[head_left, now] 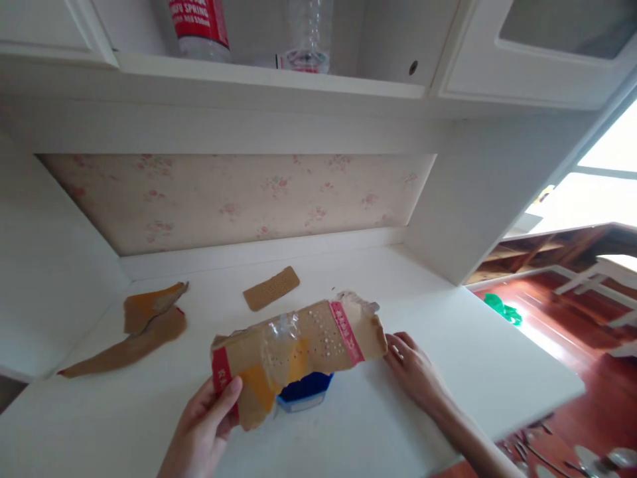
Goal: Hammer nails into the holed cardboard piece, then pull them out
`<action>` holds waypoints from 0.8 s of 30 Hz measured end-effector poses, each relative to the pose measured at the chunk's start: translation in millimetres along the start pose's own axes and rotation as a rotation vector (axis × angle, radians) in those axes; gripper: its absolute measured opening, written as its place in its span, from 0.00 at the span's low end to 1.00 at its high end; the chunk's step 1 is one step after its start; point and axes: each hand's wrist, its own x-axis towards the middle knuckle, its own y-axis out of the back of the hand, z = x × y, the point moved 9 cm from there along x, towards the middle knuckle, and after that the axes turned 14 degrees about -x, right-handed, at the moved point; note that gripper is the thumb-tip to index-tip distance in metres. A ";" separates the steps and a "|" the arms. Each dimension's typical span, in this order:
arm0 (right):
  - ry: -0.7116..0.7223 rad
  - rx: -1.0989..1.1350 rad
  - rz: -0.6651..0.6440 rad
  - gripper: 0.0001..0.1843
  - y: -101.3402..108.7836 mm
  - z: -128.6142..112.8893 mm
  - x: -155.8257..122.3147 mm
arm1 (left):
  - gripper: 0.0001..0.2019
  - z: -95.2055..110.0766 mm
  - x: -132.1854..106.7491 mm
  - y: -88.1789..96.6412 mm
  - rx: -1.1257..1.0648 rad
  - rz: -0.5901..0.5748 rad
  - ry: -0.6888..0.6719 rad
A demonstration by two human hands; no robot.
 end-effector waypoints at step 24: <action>-0.057 1.277 -0.445 0.17 -90.6 -128.3 26.1 | 0.17 -5.7 139.2 12.3 -0.362 0.002 -0.221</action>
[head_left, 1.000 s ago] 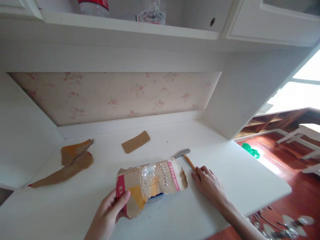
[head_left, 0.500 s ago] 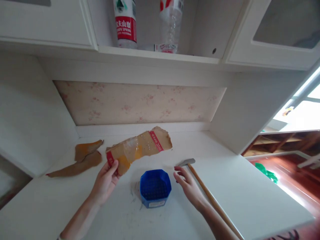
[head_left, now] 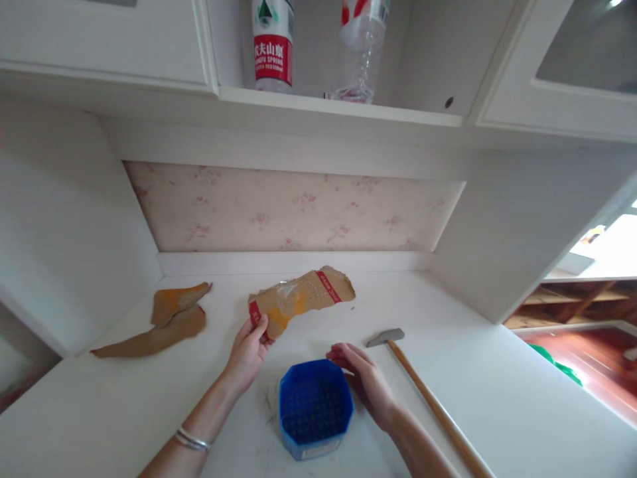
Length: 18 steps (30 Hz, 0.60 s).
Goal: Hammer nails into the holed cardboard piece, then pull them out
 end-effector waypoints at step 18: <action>-0.013 0.556 0.005 0.13 -15.9 7.2 97.6 | 0.23 -32.5 9.5 10.8 0.031 -0.020 0.213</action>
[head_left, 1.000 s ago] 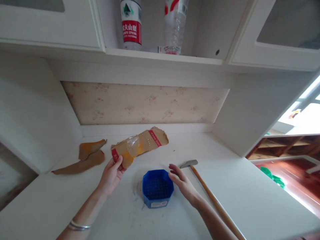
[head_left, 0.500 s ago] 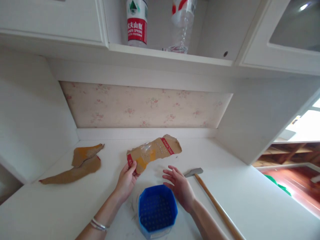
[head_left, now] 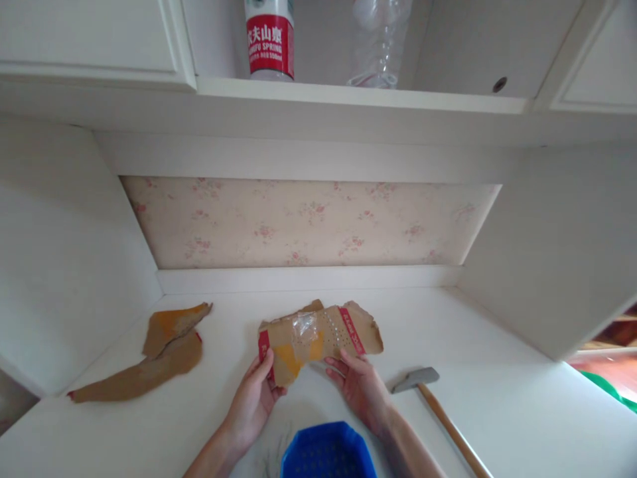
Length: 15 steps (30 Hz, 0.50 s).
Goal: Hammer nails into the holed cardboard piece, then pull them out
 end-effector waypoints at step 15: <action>0.006 -0.126 -0.130 0.10 -18.1 5.5 -5.1 | 0.15 -26.2 -12.4 -36.0 0.086 -0.163 0.105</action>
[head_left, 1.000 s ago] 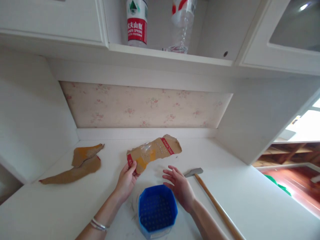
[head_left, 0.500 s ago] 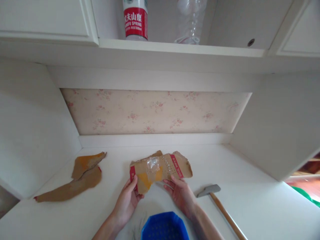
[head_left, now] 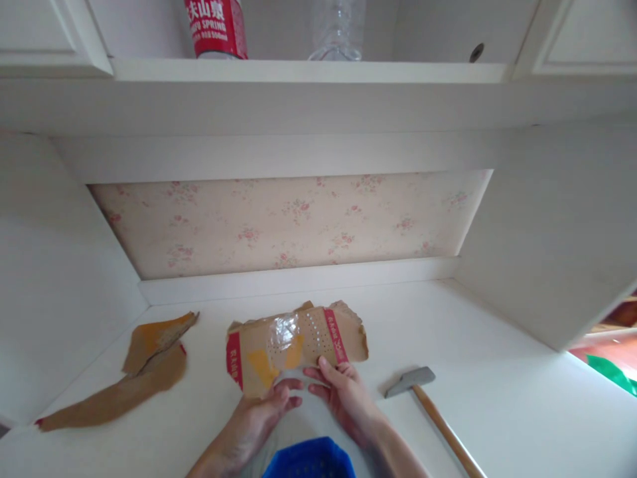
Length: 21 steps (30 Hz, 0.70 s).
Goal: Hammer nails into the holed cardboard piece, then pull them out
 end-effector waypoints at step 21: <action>0.048 -0.135 0.082 0.16 11.6 -5.0 -0.6 | 0.18 -5.5 38.5 19.7 -0.221 0.239 -0.106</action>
